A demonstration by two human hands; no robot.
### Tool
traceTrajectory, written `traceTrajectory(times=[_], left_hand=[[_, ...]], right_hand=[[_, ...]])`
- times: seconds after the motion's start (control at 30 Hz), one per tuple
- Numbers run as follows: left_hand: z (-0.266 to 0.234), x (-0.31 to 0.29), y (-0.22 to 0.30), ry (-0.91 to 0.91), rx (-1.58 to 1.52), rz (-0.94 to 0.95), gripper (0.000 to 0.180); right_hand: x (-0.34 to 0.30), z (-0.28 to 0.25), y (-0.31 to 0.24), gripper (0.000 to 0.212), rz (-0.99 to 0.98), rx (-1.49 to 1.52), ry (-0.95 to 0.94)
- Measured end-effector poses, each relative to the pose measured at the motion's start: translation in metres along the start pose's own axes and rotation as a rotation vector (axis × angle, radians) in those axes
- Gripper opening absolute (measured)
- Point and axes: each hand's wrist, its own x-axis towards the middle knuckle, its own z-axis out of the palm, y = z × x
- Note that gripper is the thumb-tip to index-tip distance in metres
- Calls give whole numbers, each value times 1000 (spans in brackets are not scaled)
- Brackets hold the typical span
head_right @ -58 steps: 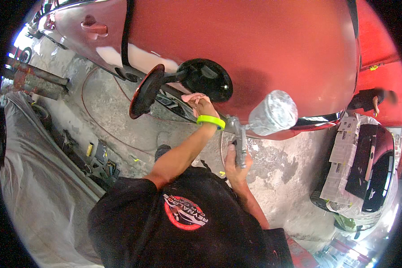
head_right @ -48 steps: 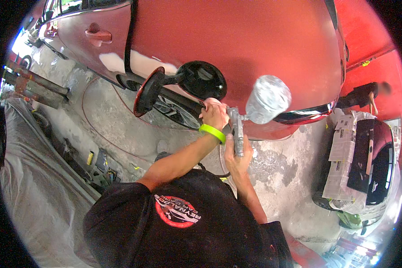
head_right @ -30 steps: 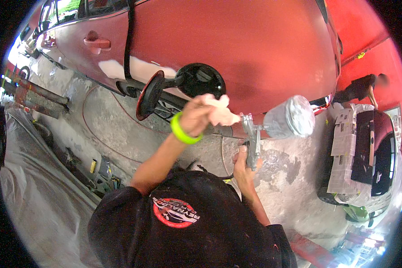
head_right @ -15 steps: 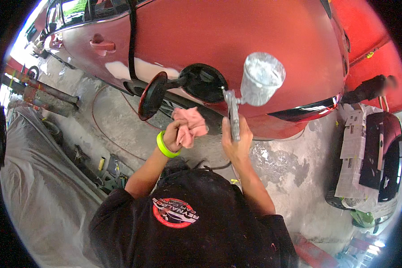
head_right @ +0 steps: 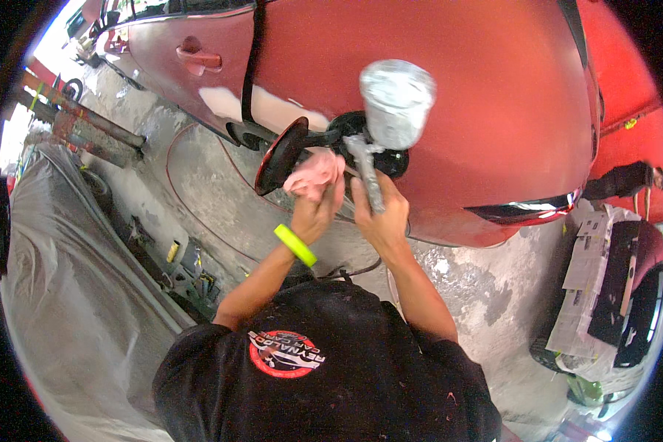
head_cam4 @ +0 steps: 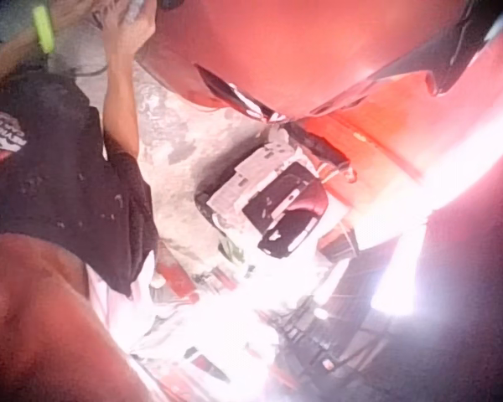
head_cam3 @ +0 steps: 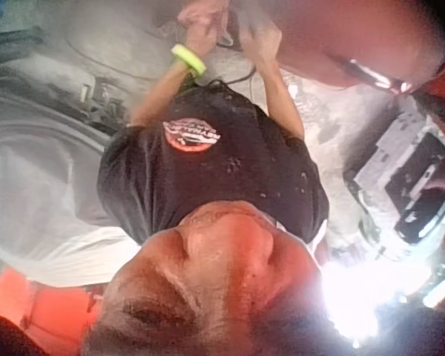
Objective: The person prepares a spray gun by attaching a container and wiping it with a cloth. They then apply a coat of red paint to the rear quarter panel of a red car using the spray gun. After painting, the person cleans the spray gun nozzle with a white cloth.
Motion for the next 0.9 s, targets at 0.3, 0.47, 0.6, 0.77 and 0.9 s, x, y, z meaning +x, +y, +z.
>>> traceTrajectory(times=[0.3, 0.47, 0.6, 0.77, 0.9], left_hand=[[53, 83, 8, 276, 624, 117, 23], [76, 95, 2, 339, 436, -32, 24], [99, 104, 46, 365, 439, 211, 27], [117, 77, 39, 184, 340, 326, 36], [107, 43, 23, -20, 272, 472, 34]], right_hand=[[-31, -51, 16, 20, 233, 122, 52], [-56, -76, 15, 18, 266, 80, 60], [-83, -101, 7, 21, 341, 97, 115], [-95, -115, -5, 23, 417, 121, 164], [-86, -104, 23, 20, 257, -17, 138]])
